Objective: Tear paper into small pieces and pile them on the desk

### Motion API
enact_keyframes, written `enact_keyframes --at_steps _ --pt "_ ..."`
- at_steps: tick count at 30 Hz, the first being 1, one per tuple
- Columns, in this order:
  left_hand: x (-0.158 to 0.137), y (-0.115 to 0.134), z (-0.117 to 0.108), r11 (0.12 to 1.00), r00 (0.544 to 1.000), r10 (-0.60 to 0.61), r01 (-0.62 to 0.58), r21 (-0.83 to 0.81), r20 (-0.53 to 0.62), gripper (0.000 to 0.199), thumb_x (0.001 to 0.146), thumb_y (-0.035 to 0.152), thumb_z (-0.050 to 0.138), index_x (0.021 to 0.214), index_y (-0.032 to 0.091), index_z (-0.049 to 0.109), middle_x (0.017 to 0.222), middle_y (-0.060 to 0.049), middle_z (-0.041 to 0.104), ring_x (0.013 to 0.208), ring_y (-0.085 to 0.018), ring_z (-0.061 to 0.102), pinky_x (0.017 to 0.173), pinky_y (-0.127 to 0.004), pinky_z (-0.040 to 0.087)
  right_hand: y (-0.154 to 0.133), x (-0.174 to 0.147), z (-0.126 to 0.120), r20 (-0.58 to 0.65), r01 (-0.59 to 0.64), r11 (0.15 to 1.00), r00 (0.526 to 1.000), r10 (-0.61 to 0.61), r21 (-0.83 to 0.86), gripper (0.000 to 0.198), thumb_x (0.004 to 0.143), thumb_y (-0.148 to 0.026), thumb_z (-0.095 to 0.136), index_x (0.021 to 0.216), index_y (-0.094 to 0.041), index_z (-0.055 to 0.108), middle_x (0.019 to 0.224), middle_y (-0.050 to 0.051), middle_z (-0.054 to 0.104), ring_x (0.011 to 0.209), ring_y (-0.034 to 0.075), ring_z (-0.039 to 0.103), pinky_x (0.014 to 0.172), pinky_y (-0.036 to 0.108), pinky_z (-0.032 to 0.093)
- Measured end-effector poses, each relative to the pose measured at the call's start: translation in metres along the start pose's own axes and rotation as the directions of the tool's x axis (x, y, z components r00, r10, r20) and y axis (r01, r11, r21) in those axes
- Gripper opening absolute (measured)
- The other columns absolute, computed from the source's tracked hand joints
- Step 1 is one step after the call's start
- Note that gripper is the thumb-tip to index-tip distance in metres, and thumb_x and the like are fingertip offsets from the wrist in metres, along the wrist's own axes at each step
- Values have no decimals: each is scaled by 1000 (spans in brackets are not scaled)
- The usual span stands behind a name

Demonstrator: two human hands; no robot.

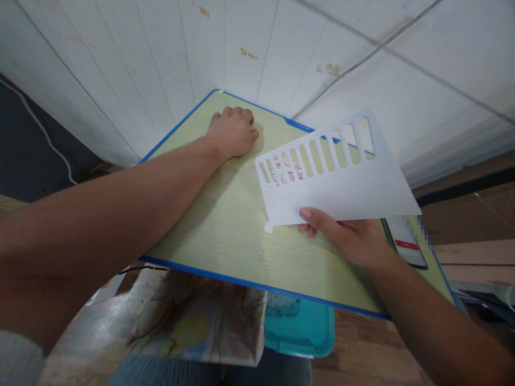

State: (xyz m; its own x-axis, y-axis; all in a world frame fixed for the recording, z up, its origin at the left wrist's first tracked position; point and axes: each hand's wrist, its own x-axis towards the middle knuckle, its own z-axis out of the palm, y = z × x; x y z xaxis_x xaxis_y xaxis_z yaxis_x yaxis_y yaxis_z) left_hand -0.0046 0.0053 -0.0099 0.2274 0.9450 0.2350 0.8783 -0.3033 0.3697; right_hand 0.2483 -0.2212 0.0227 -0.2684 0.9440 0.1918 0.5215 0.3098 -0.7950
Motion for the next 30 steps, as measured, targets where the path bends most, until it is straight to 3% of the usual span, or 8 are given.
enact_keyframes --at_steps 6,9,12,16,21,30 --pt "-1 0 -1 1000 1000 15 -15 18 -3 48 118 40 58 158 18 73 167 -17 69 163 -38 55 140 -60 38 -4 0 -14 21 6 1000 1000 -6 -26 44 108 -42 89 68 -29 74 66 2 80 61 25 79 63 36 69" --pt "-5 5 -6 1000 1000 -7 6 22 20 51 117 38 56 161 16 71 172 -19 66 166 -39 52 142 -60 37 -9 -1 -25 158 9 1000 987 -7 -8 41 106 -43 90 71 -28 77 67 1 81 59 23 78 57 32 64" --pt "-6 11 -10 999 998 -31 30 24 48 56 115 36 54 165 13 70 177 -21 63 168 -41 51 144 -62 35 -13 -3 -32 336 -45 998 941 31 35 38 105 -41 91 73 -25 79 70 3 83 60 22 79 55 29 62" --pt "-6 13 -11 999 999 -37 35 38 40 57 114 36 54 164 16 72 176 -18 65 165 -40 53 142 -62 39 -15 -5 -34 449 -107 990 892 54 93 33 105 -37 91 76 -23 80 70 2 83 61 19 79 58 25 62" --pt "-7 13 -11 998 998 -41 39 58 38 55 115 37 55 163 16 72 175 -17 66 166 -38 54 141 -57 40 -18 -6 -31 496 -125 982 868 39 143 32 105 -34 90 77 -25 79 68 1 82 59 20 79 55 27 62" --pt "-7 12 -12 999 999 -40 38 32 36 55 112 36 54 161 21 74 175 -17 66 163 -42 55 140 -66 40 -19 -8 -31 523 -236 951 846 101 200 26 100 -40 97 84 -25 83 67 1 82 54 21 79 49 26 65"
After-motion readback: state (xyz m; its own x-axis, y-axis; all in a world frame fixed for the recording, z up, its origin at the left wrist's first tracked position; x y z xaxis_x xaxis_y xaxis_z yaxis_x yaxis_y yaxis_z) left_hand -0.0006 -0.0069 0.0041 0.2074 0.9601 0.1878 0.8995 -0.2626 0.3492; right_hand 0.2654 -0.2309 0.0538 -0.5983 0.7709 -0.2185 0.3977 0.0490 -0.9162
